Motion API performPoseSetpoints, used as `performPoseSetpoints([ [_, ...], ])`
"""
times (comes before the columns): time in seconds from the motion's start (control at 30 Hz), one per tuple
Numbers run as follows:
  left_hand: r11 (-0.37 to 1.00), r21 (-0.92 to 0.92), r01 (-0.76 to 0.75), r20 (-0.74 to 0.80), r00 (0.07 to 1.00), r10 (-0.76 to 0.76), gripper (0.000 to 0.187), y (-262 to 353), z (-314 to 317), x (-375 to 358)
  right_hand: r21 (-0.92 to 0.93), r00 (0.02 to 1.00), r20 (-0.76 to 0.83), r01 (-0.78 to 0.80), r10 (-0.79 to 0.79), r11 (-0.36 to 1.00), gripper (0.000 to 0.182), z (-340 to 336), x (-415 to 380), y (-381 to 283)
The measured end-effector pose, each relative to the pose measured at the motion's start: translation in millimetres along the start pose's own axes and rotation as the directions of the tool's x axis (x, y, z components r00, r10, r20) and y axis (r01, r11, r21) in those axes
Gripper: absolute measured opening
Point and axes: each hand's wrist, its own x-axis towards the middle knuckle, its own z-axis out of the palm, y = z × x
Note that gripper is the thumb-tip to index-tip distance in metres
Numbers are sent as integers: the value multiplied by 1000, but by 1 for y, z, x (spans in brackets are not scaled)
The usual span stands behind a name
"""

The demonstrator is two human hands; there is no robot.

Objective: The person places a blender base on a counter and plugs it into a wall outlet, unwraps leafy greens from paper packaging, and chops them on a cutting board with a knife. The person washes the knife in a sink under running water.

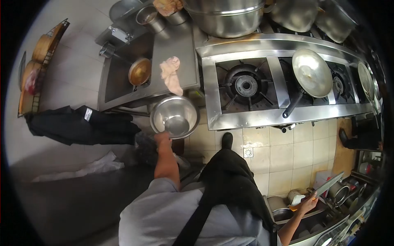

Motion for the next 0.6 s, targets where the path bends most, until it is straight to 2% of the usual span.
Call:
performPoseSetpoints([
  [0.03, 991, 90, -103, -80, 991, 110, 24, 11, -20, -33, 42, 1000, 13, 0, 0, 999, 32, -8, 4, 14],
  [0.1, 936, 212, -281, -253, 909, 331, 26, -22, -25, 25, -2, 996, 17, 89, -89, 996, 28, -21, 0, 28],
  [0.13, 778, 481, -405, -360, 718, 596, 38, -44, -29, 84, -48, 989, 9, 150, -150, 988, 27, -23, -7, 18],
  [0.17, 785, 505, -359, -239, 816, 527, 32, -6, -62, -45, -100, 988, 3, 156, -157, 983, 27, -31, -3, 41],
  [0.2, 845, 272, -461, -308, 790, 530, 29, -30, -50, 14, -162, 987, -32, 153, -160, 975, 27, -45, 3, 60],
  [0.23, 767, 475, -431, -243, 774, 585, 28, -23, -66, -24, -64, 996, 38, -77, 80, 995, 26, -53, -7, 45],
  [0.27, 826, 194, -529, -185, 807, 561, 26, -34, -67, 4, -48, 986, 25, -161, 162, 986, 25, -56, -21, 24],
  [0.3, 838, 98, -537, -213, 811, 545, 27, -42, -64, 22, -70, 997, -18, -79, 78, 994, 24, -60, -30, 3],
  [0.33, 768, 301, -566, -234, 736, 635, 29, -40, -70, 42, 24, 994, -37, -106, 107, 994, 28, -64, -27, 16],
  [0.37, 733, 246, -634, -323, 660, 679, 32, -36, -82, -30, 115, 991, 60, -122, 115, 986, 29, -76, -26, 15],
  [0.4, 731, 256, -633, -322, 657, 681, 35, -25, -94, -72, 140, 990, 39, -137, 133, 981, 29, -83, -29, 6],
  [0.43, 772, 169, -612, -318, 708, 631, 39, -18, -106, -127, 173, 988, 66, -152, 142, 973, 29, -95, -33, -8],
  [0.47, 764, 262, -589, -338, 686, 644, 44, -6, -107, -99, 224, 990, 64, -139, 127, 965, 29, -105, -32, -7],
  [0.5, 709, 77, -701, -298, 663, 687, 44, 0, -107, -90, 262, 993, 56, -117, 106, 958, 30, -119, -36, -18],
  [0.53, 734, -1, -679, -287, 703, 651, 49, 19, -104, -82, 209, 997, 6, -79, 79, 975, 31, -131, -36, -22],
  [0.57, 746, 113, -656, -145, 732, 666, 48, 32, -123, -159, 252, 997, -21, -67, 75, 965, 31, -145, -39, -31],
  [0.6, 623, -125, -772, -177, 636, 751, 46, 43, -112, -148, 294, 997, -37, -52, 65, 954, 31, -159, -44, -41],
])
